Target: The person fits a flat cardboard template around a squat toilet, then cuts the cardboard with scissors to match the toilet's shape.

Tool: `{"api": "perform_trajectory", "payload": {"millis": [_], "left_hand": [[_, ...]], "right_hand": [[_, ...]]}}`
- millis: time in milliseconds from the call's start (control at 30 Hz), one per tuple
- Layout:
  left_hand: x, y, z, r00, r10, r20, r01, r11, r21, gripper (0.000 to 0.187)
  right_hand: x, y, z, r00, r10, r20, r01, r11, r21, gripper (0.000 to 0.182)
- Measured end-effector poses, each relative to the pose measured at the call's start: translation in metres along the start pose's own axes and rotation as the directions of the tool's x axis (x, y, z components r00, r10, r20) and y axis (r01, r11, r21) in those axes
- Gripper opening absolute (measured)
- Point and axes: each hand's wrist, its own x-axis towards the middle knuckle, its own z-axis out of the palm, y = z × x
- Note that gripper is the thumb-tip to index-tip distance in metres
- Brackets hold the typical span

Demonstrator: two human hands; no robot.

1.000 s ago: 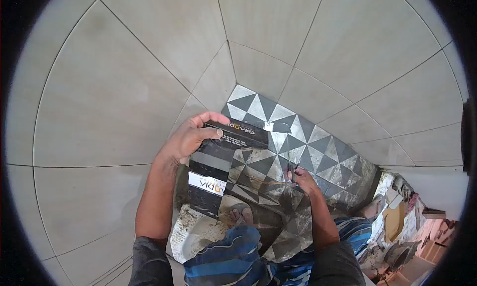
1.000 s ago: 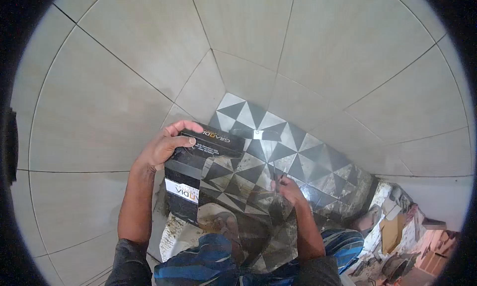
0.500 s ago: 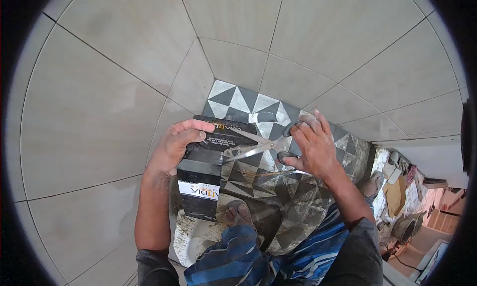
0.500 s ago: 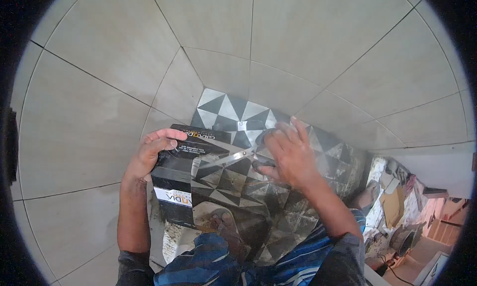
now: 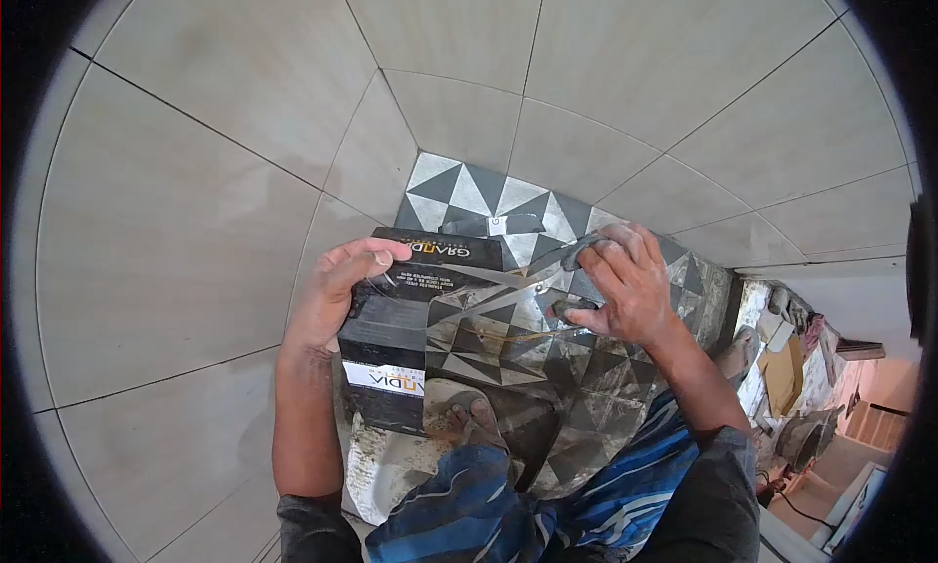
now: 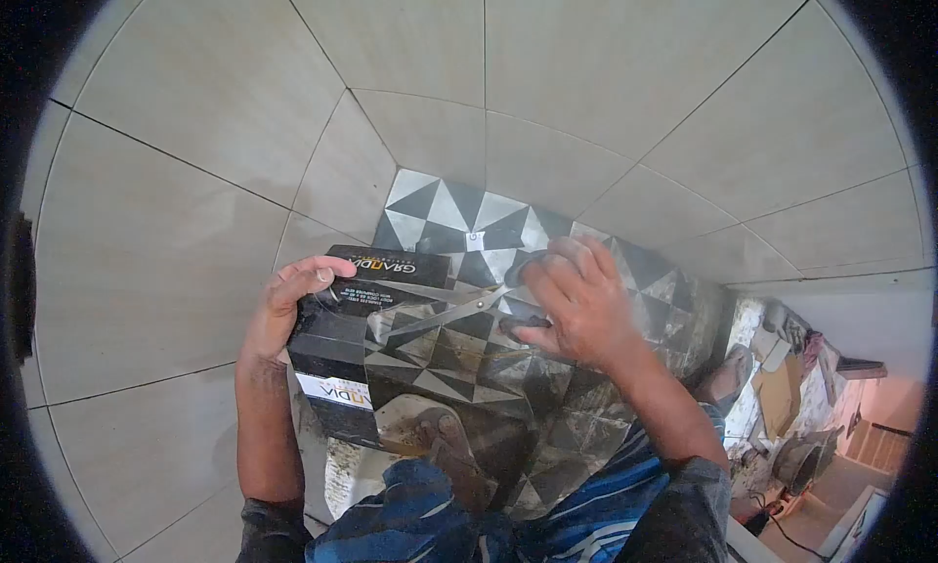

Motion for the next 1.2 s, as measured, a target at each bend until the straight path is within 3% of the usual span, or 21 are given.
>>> {"api": "perform_trajectory", "payload": {"millis": [333, 833, 900, 1000, 1200], "left_hand": [[0.003, -0.005, 0.000, 1.000, 0.031, -0.001, -0.031, 0.999, 0.008, 0.031], [0.007, -0.014, 0.010, 0.999, 0.008, 0.031, -0.005, 0.992, -0.123, 0.027], [0.007, -0.015, 0.011, 0.999, 0.028, 0.034, -0.024, 0.994, -0.106, 0.032], [0.004, -0.017, 0.013, 0.999, -0.038, -0.031, 0.032, 0.984, -0.174, 0.040], [0.007, -0.018, 0.012, 0.996, -0.093, -0.015, 0.089, 0.981, -0.171, 0.049]], "right_hand": [[-0.006, 0.007, 0.005, 1.000, -0.020, 0.020, 0.021, 0.999, -0.032, 0.052], [0.015, -0.004, 0.002, 0.996, -0.090, 0.004, 0.090, 0.994, -0.058, 0.055], [0.018, -0.009, 0.001, 0.997, -0.075, -0.011, 0.075, 0.997, -0.012, 0.066], [0.018, -0.006, 0.004, 0.992, -0.124, -0.021, 0.123, 0.991, -0.060, 0.059], [0.017, -0.006, 0.007, 0.990, -0.127, -0.055, 0.126, 0.992, -0.015, 0.058]]}}
